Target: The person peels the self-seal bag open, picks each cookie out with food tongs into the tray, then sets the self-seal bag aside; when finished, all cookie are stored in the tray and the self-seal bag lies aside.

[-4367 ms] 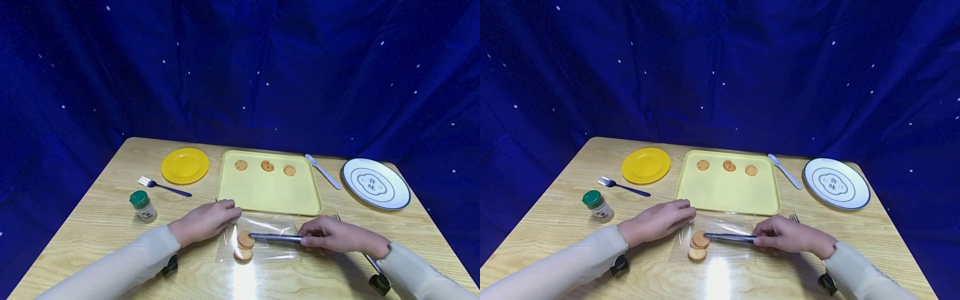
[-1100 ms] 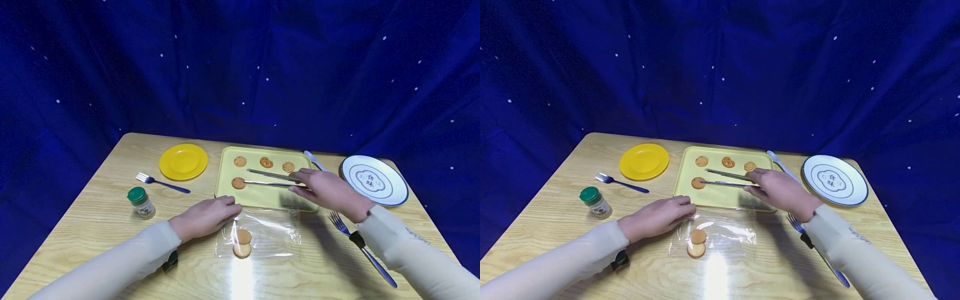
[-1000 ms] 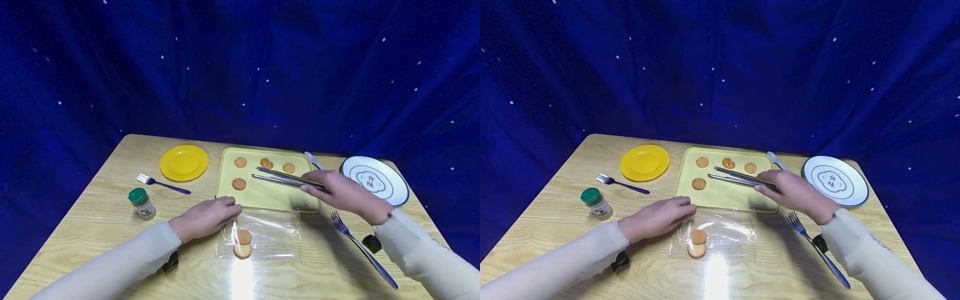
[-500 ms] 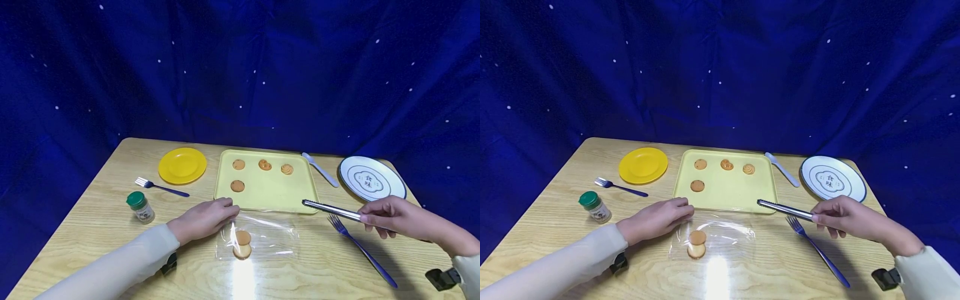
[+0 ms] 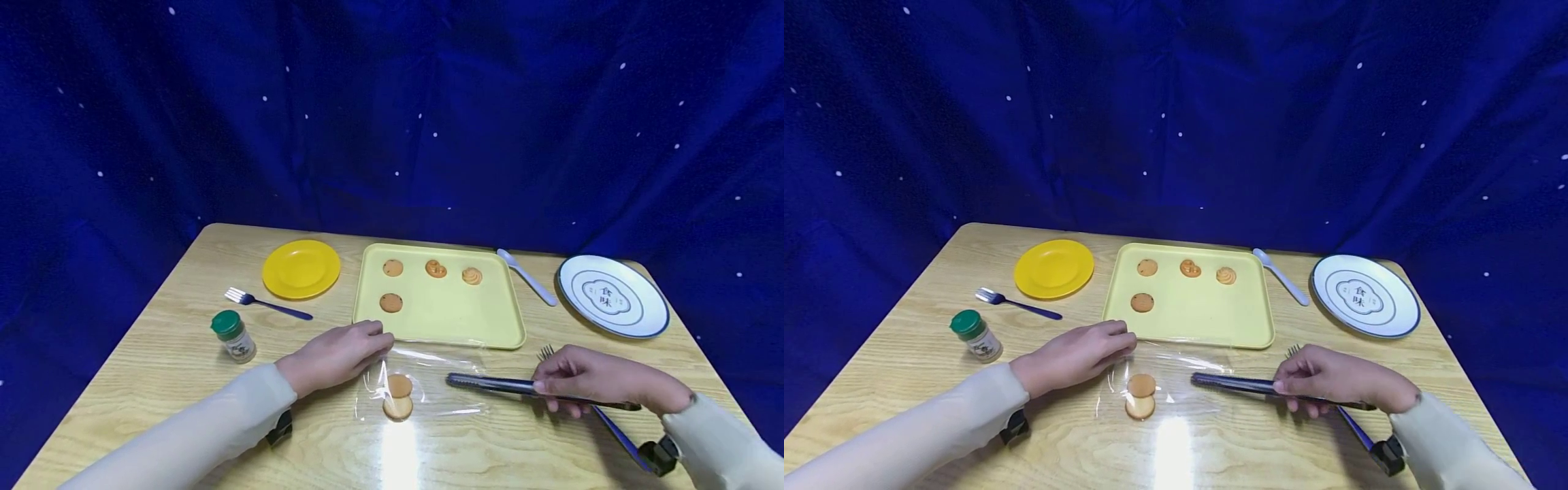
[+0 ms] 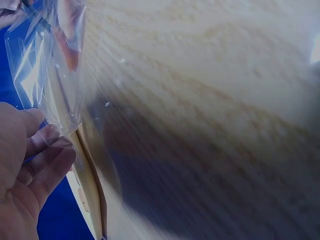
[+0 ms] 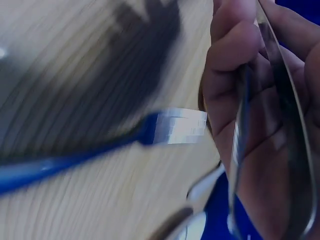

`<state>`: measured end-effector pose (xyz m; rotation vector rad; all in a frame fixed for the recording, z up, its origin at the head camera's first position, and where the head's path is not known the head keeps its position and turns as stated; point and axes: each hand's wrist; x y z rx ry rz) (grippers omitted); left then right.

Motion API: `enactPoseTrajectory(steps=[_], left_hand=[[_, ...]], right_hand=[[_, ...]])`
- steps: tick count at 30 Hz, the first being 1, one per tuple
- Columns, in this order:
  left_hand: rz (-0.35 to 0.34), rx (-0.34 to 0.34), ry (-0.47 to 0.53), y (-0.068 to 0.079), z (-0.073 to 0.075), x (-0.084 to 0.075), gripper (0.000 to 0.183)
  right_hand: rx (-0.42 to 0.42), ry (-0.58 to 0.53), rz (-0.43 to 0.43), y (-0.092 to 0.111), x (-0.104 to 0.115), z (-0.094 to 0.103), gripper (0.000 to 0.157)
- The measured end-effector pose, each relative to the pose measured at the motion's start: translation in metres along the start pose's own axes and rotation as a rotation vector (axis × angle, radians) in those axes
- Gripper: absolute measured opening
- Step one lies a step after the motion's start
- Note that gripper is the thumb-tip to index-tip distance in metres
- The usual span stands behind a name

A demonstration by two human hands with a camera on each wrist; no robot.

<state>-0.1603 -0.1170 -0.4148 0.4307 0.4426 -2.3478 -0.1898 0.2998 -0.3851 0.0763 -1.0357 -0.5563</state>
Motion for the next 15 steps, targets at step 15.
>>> enactPoseTrajectory(steps=[15], left_hand=[[-0.018, 0.005, -0.001, -0.003, -0.001, 0.0, 0.008]], right_hand=[[0.093, -0.01, 0.002, -0.056, 0.013, -0.01, 0.03]])
Point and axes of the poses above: each hand's wrist, its own y-axis away from the middle knuckle, its own z-axis out of the back of the hand, x = y × z, and after that the axes turned 14 degrees about y, right-handed
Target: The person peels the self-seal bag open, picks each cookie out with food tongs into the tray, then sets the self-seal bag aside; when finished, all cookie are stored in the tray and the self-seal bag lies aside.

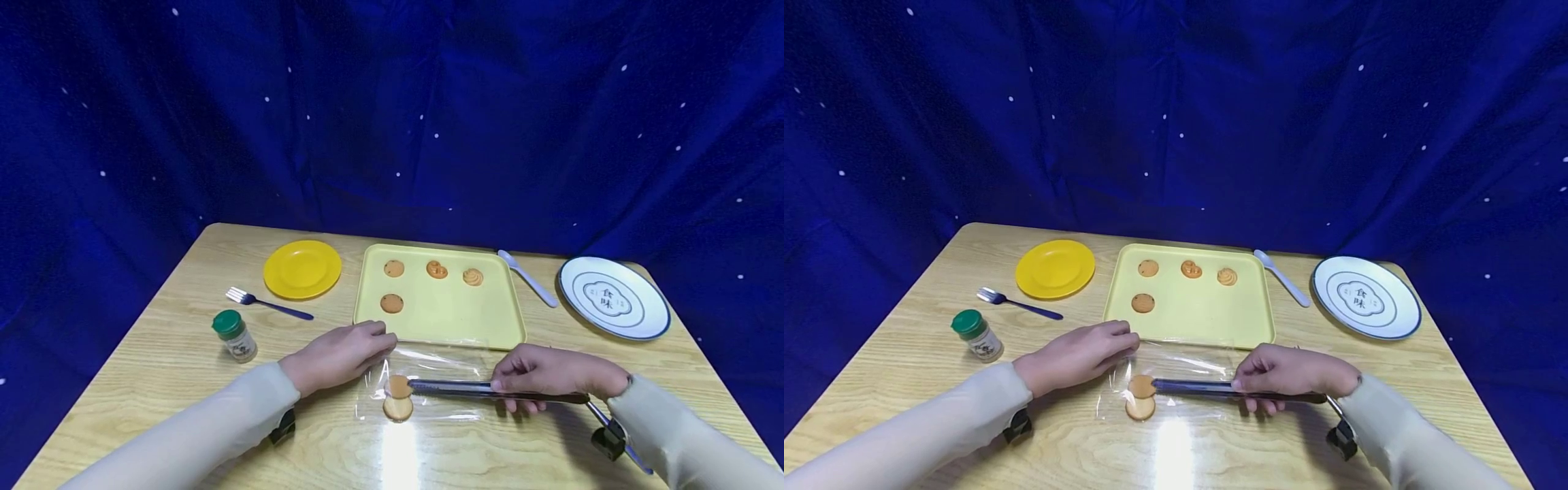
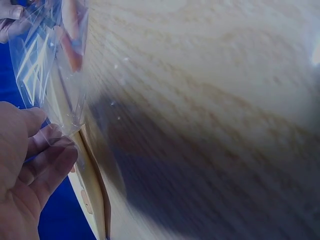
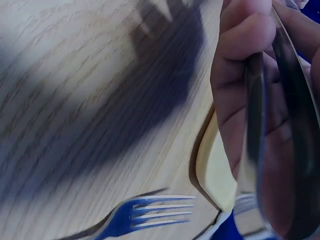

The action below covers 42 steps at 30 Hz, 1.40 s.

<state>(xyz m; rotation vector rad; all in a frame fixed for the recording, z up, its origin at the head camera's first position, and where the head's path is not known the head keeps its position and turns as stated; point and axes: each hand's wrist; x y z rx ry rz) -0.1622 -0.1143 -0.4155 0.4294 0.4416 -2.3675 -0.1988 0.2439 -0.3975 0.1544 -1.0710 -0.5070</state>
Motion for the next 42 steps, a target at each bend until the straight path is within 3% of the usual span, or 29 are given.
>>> enactPoseTrajectory(steps=[8, 14, 20, 28, 33, 37, 42], left_hand=[[0.011, 0.012, 0.002, 0.001, 0.0, -0.001, 0.007], [0.016, 0.016, 0.009, 0.001, -0.001, 0.0, 0.007], [0.023, 0.013, 0.025, 0.003, -0.001, 0.001, 0.006], [0.016, 0.009, 0.02, 0.003, 0.0, 0.003, 0.008], [0.016, 0.012, 0.007, 0.003, -0.001, 0.003, 0.009], [0.006, 0.02, 0.0, 0.001, -0.002, 0.002, 0.01], [-0.018, 0.029, -0.021, -0.001, -0.004, 0.001, 0.009]], right_hand=[[-0.03, 0.013, -0.008, -0.004, 0.0, -0.003, 0.029], [-0.069, 0.036, 0.011, 0.012, -0.001, 0.003, 0.028], [-0.095, 0.032, -0.027, 0.047, -0.004, 0.011, 0.025], [-0.131, -0.014, -0.021, 0.112, -0.006, 0.024, 0.024], [-0.214, 0.058, -0.038, 0.136, -0.011, 0.036, 0.025], [-0.322, 0.183, -0.066, 0.135, -0.009, 0.044, 0.023], [-0.51, 0.394, -0.139, 0.103, 0.001, 0.044, 0.016]])
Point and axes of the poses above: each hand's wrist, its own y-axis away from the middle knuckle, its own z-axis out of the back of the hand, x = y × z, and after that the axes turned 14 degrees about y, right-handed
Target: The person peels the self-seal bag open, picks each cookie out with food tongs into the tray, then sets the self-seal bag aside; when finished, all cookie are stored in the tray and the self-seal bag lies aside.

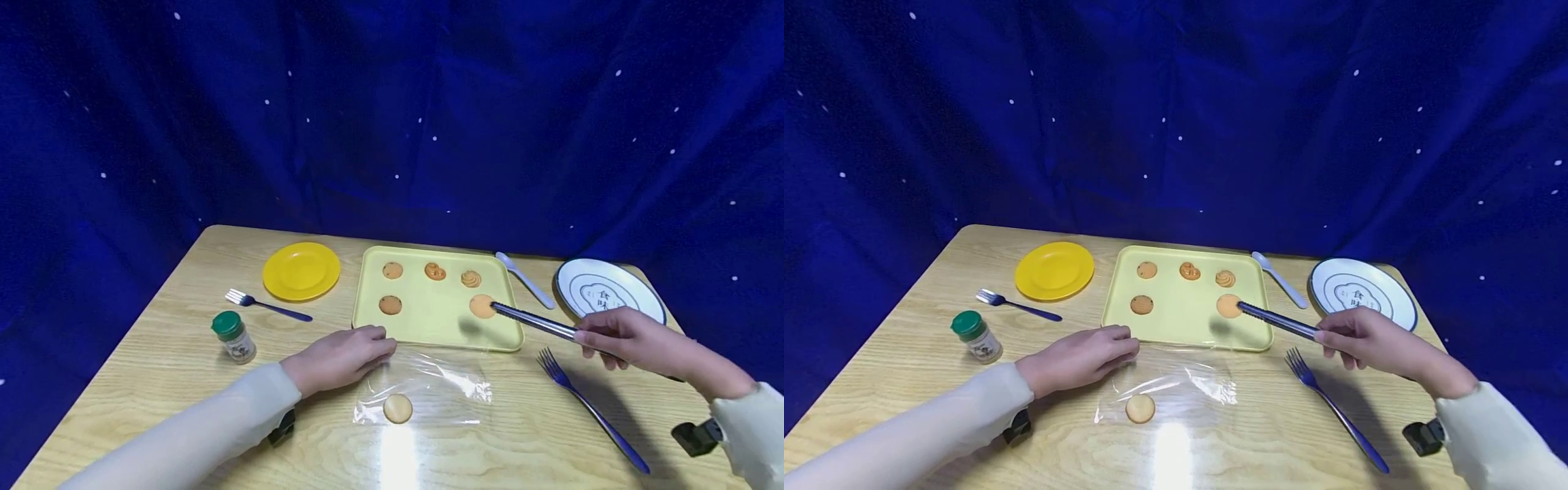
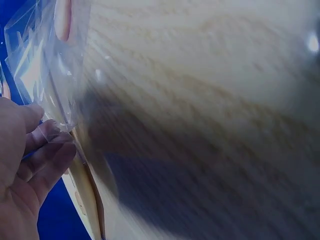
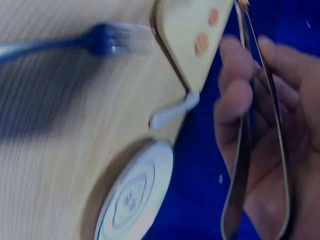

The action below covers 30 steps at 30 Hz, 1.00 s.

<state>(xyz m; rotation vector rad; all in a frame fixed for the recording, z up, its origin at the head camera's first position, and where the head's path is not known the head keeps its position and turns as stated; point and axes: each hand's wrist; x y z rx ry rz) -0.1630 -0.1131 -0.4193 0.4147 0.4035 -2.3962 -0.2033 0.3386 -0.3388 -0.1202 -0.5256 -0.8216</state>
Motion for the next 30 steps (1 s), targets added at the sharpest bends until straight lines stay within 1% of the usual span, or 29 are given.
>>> enactPoseTrajectory(steps=[4, 8, 11, 13, 15, 17, 19, 22, 24, 27, 30], left_hand=[[-0.026, -0.008, -0.005, 0.0, 0.0, 0.001, 0.009], [-0.047, -0.005, -0.009, 0.0, -0.001, 0.001, 0.01], [-0.045, -0.007, -0.021, 0.001, -0.001, 0.002, 0.011], [-0.041, -0.007, -0.023, 0.002, -0.001, 0.002, 0.01], [-0.036, -0.002, -0.016, 0.003, -0.001, 0.002, 0.01], [-0.028, 0.002, -0.002, 0.002, 0.0, 0.001, 0.01], [-0.014, 0.005, 0.012, 0.002, 0.0, 0.001, 0.01], [0.002, 0.002, 0.024, 0.002, 0.001, 0.0, 0.01], [0.0, 0.0, 0.022, 0.002, 0.001, 0.0, 0.01], [-0.01, -0.003, 0.02, 0.002, 0.0, 0.0, 0.01], [-0.018, -0.005, 0.024, 0.002, -0.001, 0.0, 0.009]], right_hand=[[-0.178, 0.205, -0.006, -0.026, 0.014, -0.015, 0.012], [-0.336, 0.55, 0.008, -0.047, 0.023, -0.026, 0.011], [-0.42, 0.808, 0.008, -0.058, 0.028, -0.034, 0.013], [-0.45, 0.929, 0.029, -0.062, 0.029, -0.04, 0.015], [-0.458, 1.033, 0.069, -0.065, 0.03, -0.046, 0.012], [-0.463, 1.1, 0.109, -0.065, 0.031, -0.051, 0.01], [-0.459, 1.141, 0.15, -0.065, 0.032, -0.055, 0.012], [-0.463, 1.154, 0.196, -0.067, 0.034, -0.061, 0.015], [-0.469, 1.161, 0.22, -0.069, 0.036, -0.063, 0.017], [-0.464, 1.167, 0.229, -0.069, 0.037, -0.066, 0.02], [-0.435, 1.18, 0.221, -0.068, 0.038, -0.069, 0.019]])
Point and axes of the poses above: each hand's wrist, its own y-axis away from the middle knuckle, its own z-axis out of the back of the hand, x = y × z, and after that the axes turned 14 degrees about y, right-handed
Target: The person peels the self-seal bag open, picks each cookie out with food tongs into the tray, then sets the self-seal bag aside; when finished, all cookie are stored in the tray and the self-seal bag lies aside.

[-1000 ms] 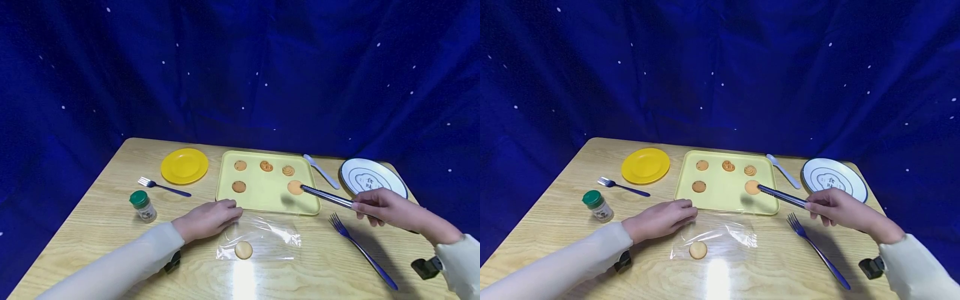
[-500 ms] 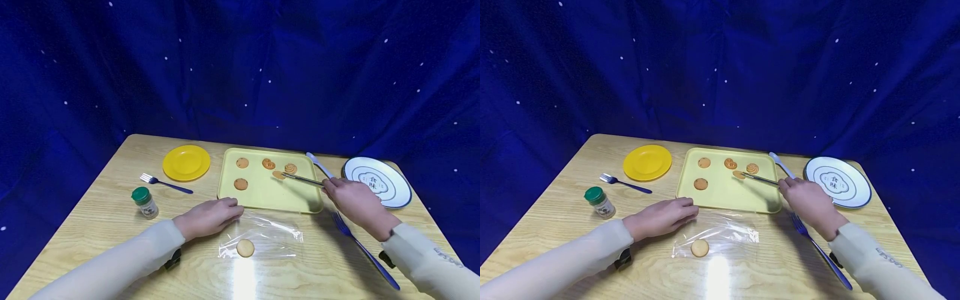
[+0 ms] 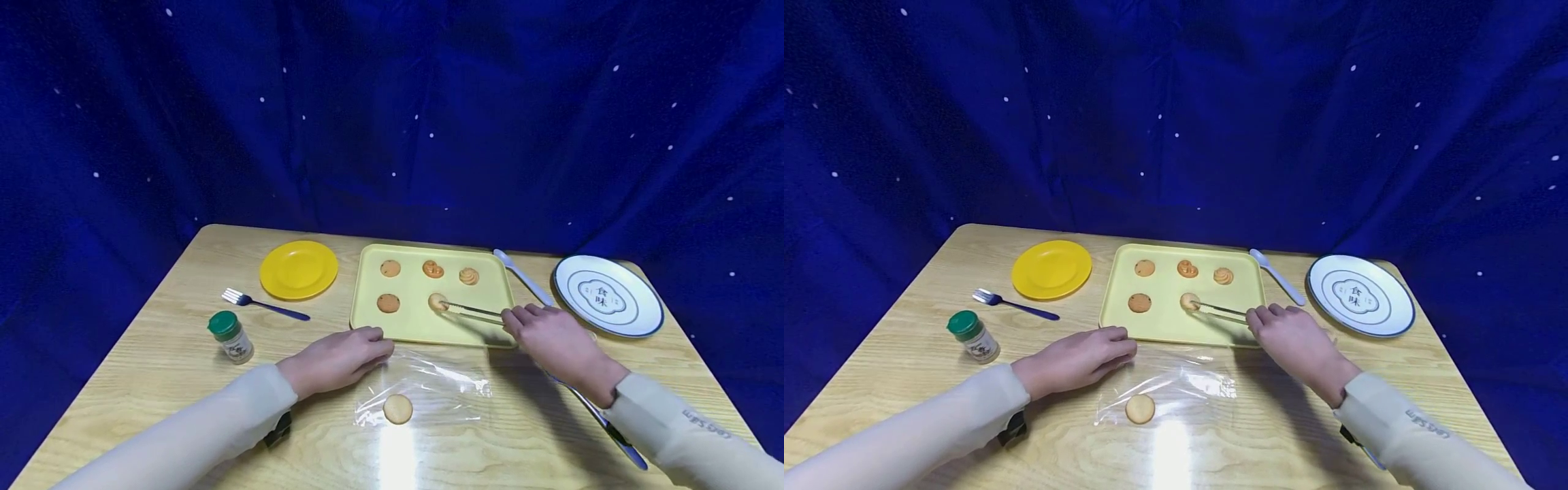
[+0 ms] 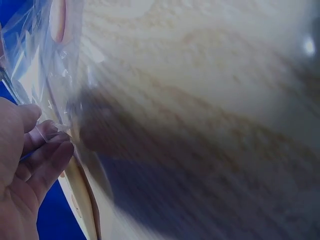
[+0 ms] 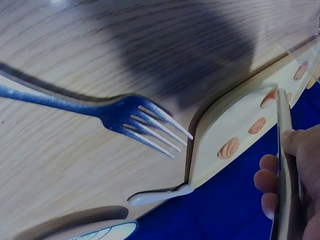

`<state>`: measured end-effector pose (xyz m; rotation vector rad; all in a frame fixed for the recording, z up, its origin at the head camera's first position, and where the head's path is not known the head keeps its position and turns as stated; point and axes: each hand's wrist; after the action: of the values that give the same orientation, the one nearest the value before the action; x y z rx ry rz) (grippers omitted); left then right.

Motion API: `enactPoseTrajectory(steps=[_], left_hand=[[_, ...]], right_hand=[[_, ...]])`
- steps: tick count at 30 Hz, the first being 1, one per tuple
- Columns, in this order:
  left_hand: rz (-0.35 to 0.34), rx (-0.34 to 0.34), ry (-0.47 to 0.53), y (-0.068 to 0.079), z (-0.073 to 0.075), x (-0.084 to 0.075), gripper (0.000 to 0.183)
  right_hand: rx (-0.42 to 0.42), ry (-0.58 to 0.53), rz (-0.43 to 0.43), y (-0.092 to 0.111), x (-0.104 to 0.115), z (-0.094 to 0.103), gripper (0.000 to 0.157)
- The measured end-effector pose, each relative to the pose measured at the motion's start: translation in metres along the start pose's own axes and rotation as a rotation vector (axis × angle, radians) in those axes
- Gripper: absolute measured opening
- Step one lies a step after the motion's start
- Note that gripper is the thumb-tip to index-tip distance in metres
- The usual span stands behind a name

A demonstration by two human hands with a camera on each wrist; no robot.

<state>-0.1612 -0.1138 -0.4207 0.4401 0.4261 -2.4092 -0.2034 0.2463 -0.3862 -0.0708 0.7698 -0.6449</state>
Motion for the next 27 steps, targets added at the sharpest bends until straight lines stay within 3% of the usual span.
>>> enactPoseTrajectory(steps=[5, 10, 14, 18, 21, 27], left_hand=[[0.001, 0.003, 0.007, 0.0, 0.0, 0.0, 0.009], [0.011, 0.012, -0.001, 0.0, -0.002, 0.0, 0.009], [0.018, 0.015, -0.007, 0.0, -0.002, 0.0, 0.009], [0.017, 0.01, -0.016, -0.001, -0.002, 0.0, 0.009], [0.012, 0.0, -0.03, -0.001, -0.002, 0.001, 0.009], [0.018, -0.006, -0.042, -0.002, -0.001, 0.004, 0.01]], right_hand=[[0.028, 0.003, 0.007, 0.0, 0.003, 0.0, 0.015], [0.003, -0.008, 0.009, 0.001, 0.002, 0.0, 0.013], [-0.004, -0.083, -0.038, 0.004, -0.004, 0.004, 0.014], [0.103, -0.32, -0.142, 0.013, -0.021, 0.012, 0.01], [0.206, -0.583, -0.193, 0.026, -0.037, 0.017, 0.006], [0.296, -1.064, -0.131, 0.063, -0.066, 0.018, 0.015]])
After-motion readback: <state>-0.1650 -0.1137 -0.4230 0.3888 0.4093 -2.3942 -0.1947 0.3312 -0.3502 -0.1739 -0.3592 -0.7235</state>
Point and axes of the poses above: each hand's wrist, its own y-axis away from the middle knuckle, its own z-axis out of the back of the hand, x = y × z, and after that the axes turned 14 degrees about y, right-handed
